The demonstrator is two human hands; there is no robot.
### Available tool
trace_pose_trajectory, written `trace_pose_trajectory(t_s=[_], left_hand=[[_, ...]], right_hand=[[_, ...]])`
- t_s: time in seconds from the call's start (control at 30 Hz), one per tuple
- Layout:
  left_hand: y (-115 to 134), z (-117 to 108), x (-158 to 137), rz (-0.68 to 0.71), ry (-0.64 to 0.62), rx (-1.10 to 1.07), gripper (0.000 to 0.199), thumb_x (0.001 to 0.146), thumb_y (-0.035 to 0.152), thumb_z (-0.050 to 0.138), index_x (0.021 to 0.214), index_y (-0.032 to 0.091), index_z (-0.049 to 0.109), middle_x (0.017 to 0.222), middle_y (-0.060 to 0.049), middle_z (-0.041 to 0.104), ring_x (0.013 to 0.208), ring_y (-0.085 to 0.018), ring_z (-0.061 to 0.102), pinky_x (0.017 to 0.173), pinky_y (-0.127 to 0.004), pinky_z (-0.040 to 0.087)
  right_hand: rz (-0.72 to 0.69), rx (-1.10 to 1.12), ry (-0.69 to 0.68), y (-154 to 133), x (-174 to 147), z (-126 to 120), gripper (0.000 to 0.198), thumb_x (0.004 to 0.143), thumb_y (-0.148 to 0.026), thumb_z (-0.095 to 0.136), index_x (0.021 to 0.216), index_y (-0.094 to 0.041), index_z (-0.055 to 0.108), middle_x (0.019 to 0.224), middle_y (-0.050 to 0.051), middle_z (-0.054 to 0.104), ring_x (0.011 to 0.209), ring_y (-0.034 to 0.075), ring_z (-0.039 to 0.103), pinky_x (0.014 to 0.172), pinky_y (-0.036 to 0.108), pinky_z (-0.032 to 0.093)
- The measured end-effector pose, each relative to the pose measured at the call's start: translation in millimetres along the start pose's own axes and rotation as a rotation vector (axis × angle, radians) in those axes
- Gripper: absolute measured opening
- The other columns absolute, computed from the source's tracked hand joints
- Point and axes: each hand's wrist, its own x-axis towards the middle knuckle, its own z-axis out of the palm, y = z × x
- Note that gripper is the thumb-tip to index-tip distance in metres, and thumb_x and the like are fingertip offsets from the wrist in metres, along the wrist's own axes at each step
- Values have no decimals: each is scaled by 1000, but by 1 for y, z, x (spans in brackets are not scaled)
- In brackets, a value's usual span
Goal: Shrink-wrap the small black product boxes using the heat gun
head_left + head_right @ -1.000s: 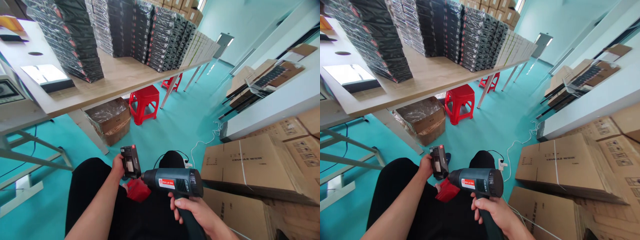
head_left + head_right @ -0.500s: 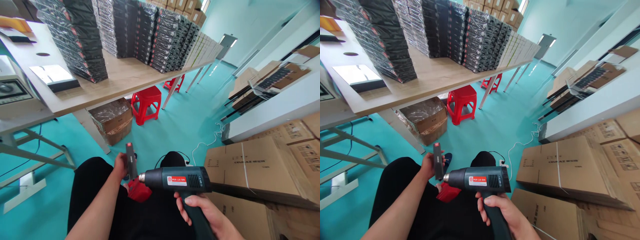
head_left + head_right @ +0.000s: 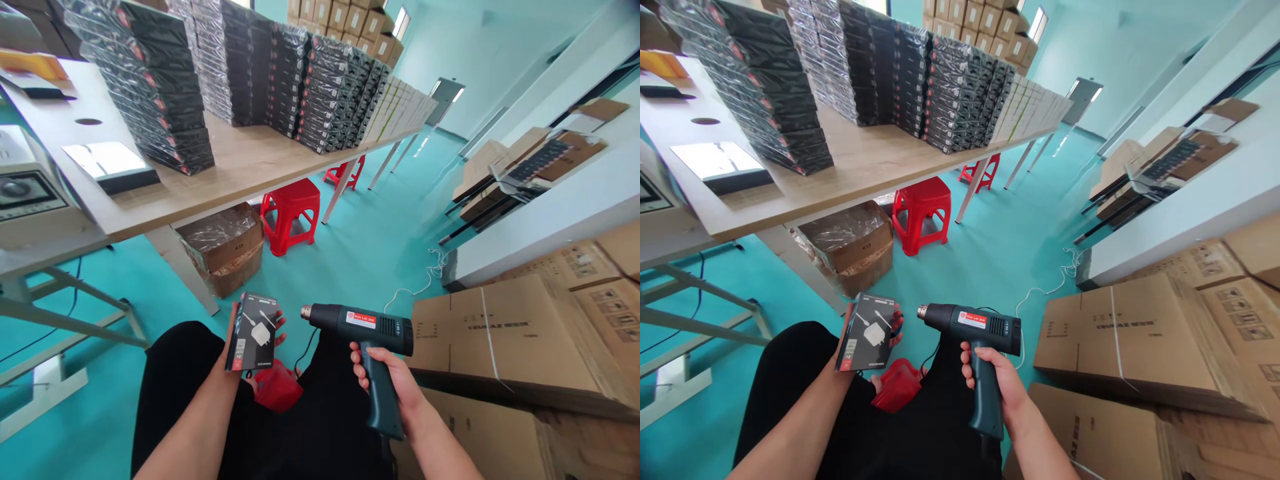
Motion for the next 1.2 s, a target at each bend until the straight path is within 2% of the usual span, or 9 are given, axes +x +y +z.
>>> trace_pose_trajectory(t_s=[0.2, 0.37, 0.5, 0.63, 0.7, 0.83, 1.03, 1.1, 1.2], left_hand=[[3, -5, -1, -120, 8, 27, 70, 75, 64, 33, 121, 12, 45, 112, -19, 55, 102, -33, 52, 84, -52, 37], [4, -10, 2, -220, 106, 75, 61, 76, 58, 38, 108, 9, 55, 92, -17, 64, 87, -31, 60, 75, -47, 45], [3, -7, 3, -152, 219, 95, 51, 77, 53, 44, 99, 9, 58, 82, -12, 67, 79, -27, 62, 73, -40, 48], [3, -7, 5, 43, 319, 109, 33, 78, 39, 50, 94, 12, 60, 81, -8, 68, 74, -22, 64, 76, -36, 48], [4, -8, 6, 42, 325, 118, 37, 78, 41, 50, 95, 11, 60, 82, -10, 68, 76, -25, 64, 75, -40, 48], [4, -10, 8, -47, 317, 103, 51, 74, 51, 47, 98, 8, 60, 82, -15, 67, 79, -29, 63, 72, -44, 48], [4, -4, 8, -12, 314, 103, 53, 75, 49, 47, 104, 7, 57, 89, -16, 66, 81, -28, 62, 75, -42, 48], [4, -2, 7, -16, 292, 90, 55, 75, 50, 47, 107, 6, 55, 93, -17, 65, 85, -29, 61, 78, -43, 46], [5, -1, 8, -53, 297, 88, 59, 74, 51, 48, 109, 4, 54, 96, -18, 64, 91, -31, 59, 81, -44, 45]], right_hand=[[12, 11, -73, -4, 13, 14, 28, 77, -25, 50, 100, -10, 57, 80, 5, 58, 63, 10, 54, 53, 20, 45], [-16, -20, -102, -3, 29, 38, 28, 74, -25, 51, 96, -10, 58, 78, 4, 59, 61, 10, 55, 50, 20, 44], [-58, -216, -182, 0, 25, 60, 28, 73, -26, 53, 96, -11, 58, 78, 5, 61, 60, 12, 56, 49, 22, 44], [17, -593, -319, -5, 8, 70, 26, 68, -23, 60, 90, -10, 61, 75, 7, 63, 56, 14, 58, 49, 25, 43], [-22, -698, -281, -10, 6, 71, 26, 67, -24, 62, 89, -10, 62, 74, 7, 63, 57, 14, 57, 50, 26, 44], [-187, -670, -83, -12, 10, 74, 30, 70, -29, 58, 94, -11, 60, 77, 6, 62, 59, 13, 57, 52, 25, 45], [107, -872, -389, -8, -11, 63, 18, 65, -25, 63, 75, -10, 65, 64, 4, 62, 53, 12, 55, 52, 25, 44], [76, -885, -320, -10, -13, 52, 19, 66, -25, 63, 77, -10, 66, 64, 4, 62, 53, 12, 55, 53, 25, 44], [-84, -738, -46, -13, -2, 44, 27, 67, -28, 61, 89, -12, 63, 70, 5, 63, 55, 12, 56, 51, 25, 45]])
